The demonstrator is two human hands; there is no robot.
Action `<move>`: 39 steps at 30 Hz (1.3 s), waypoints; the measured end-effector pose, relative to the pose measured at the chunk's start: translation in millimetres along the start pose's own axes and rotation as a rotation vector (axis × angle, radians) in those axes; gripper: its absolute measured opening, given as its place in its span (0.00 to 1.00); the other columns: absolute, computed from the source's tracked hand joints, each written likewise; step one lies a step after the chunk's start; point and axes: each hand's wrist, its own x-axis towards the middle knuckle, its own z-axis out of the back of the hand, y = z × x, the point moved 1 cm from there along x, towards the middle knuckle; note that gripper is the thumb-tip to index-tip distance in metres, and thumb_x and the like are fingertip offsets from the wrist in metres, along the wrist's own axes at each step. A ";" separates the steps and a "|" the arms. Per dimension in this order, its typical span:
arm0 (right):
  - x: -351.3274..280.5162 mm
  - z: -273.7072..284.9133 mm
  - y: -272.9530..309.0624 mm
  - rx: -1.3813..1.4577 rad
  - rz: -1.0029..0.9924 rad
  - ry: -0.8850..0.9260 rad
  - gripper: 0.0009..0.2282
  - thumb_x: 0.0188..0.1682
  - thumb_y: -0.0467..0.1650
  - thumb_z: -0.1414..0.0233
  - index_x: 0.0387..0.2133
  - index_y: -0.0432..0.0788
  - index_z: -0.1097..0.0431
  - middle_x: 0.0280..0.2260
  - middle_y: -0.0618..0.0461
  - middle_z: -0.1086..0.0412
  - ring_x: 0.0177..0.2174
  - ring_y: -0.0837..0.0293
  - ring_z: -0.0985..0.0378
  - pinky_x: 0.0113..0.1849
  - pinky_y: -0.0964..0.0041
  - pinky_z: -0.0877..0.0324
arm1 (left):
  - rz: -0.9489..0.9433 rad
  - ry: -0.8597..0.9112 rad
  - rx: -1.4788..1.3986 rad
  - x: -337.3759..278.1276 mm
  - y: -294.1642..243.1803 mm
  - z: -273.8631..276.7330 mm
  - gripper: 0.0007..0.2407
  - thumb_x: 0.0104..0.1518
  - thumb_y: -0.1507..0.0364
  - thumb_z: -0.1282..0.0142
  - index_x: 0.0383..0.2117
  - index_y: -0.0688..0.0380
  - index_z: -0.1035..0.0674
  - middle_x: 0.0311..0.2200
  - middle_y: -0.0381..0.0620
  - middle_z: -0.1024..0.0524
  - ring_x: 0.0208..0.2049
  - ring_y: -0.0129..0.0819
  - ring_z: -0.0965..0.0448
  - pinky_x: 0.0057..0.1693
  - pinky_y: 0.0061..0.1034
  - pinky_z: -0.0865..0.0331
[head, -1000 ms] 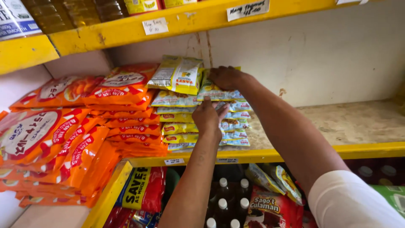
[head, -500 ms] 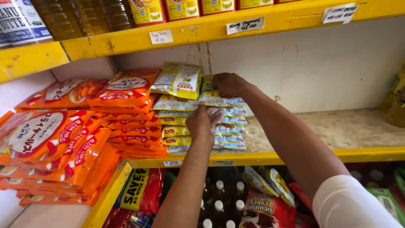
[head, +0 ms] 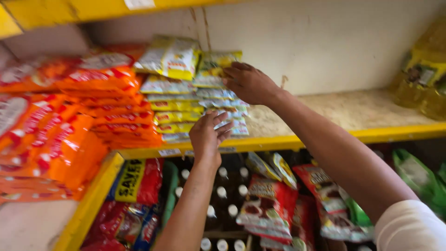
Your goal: Organizing and stacking seasoning and beverage packets on grocery store shelves.
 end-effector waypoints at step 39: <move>-318.9 -98.3 -48.1 0.002 -0.558 0.308 0.22 0.43 0.26 0.50 0.54 0.41 0.32 0.32 0.32 0.25 0.33 0.33 0.21 0.36 0.40 0.26 | 0.499 0.215 0.231 -175.2 233.8 72.9 0.12 0.63 0.66 0.48 0.45 0.63 0.23 0.34 0.49 0.17 0.30 0.33 0.17 0.37 0.28 0.22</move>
